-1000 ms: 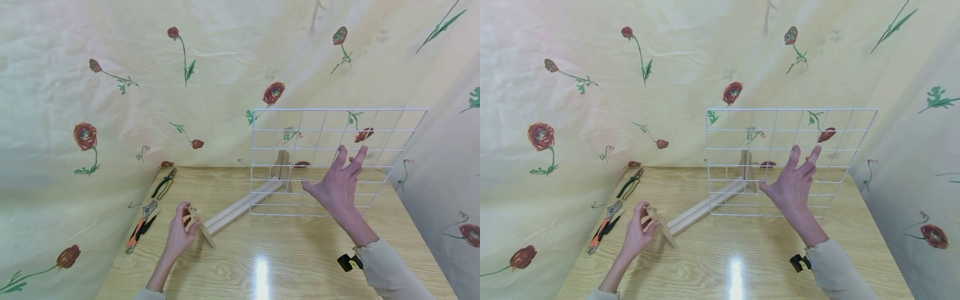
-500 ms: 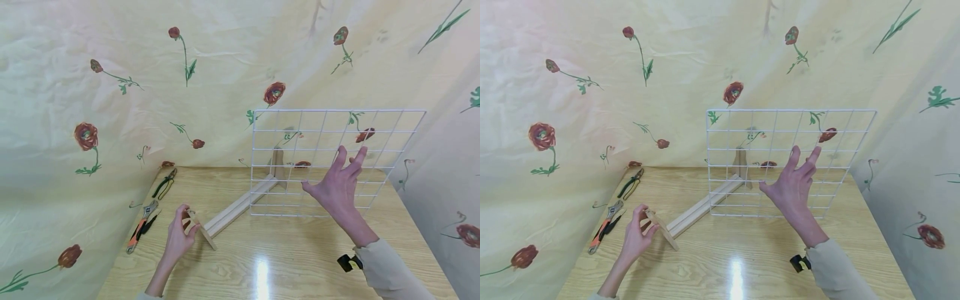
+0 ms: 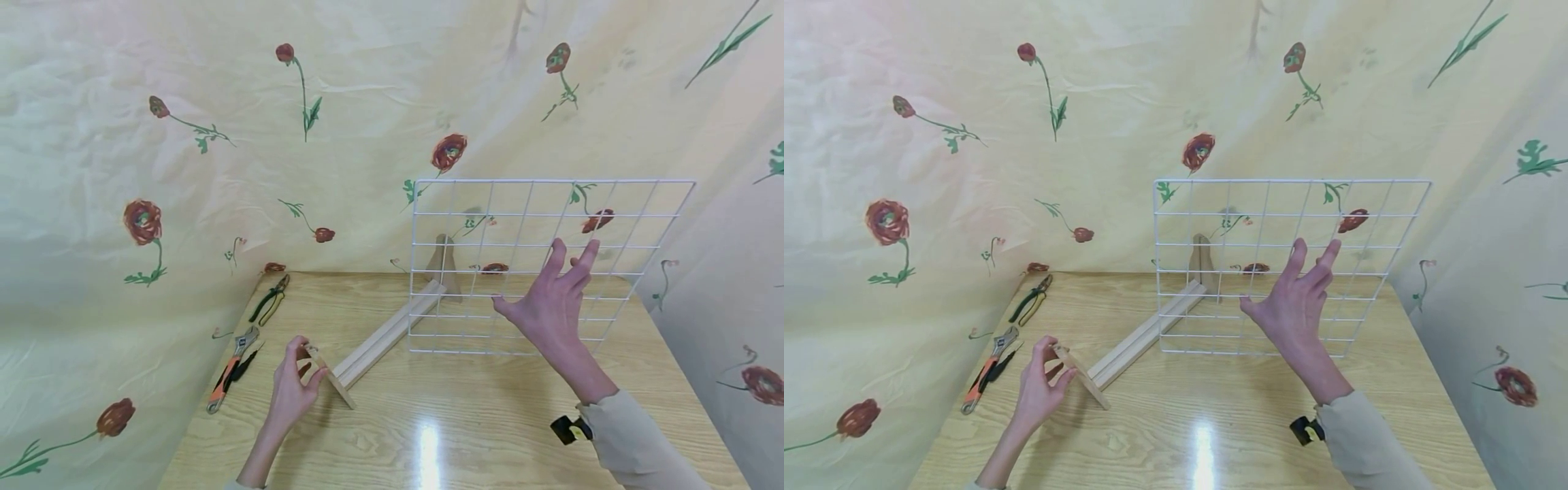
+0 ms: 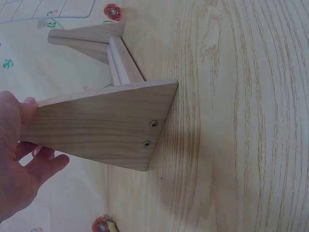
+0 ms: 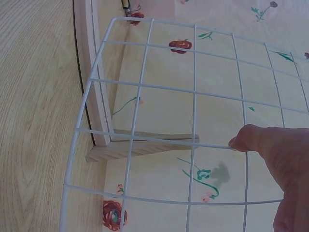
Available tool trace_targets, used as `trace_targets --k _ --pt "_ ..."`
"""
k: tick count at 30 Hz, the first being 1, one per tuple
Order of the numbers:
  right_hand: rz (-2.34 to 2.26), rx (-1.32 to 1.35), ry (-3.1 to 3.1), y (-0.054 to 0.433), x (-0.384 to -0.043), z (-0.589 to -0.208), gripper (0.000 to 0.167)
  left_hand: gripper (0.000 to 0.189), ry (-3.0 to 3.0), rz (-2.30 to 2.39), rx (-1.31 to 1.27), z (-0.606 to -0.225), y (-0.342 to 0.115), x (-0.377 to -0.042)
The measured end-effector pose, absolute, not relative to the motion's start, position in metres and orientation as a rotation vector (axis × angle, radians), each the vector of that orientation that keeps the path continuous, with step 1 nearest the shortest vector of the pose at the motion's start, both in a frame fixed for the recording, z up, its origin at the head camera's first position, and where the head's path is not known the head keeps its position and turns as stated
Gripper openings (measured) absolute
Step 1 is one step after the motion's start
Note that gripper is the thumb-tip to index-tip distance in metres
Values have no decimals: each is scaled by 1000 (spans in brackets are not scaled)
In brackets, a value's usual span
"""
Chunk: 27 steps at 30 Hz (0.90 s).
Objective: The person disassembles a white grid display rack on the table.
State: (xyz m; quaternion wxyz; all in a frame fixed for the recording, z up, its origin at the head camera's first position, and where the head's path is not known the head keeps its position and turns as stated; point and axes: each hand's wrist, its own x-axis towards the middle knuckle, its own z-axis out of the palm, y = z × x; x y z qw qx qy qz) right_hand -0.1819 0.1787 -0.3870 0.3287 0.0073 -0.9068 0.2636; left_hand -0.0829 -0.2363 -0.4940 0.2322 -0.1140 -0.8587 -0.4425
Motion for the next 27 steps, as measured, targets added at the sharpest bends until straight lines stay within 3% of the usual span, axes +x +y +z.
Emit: trace_targets --k 27 --pt "684 29 -2364 178 -182 -393 132 72 -2350 -1097 -341 -497 -239 -78"
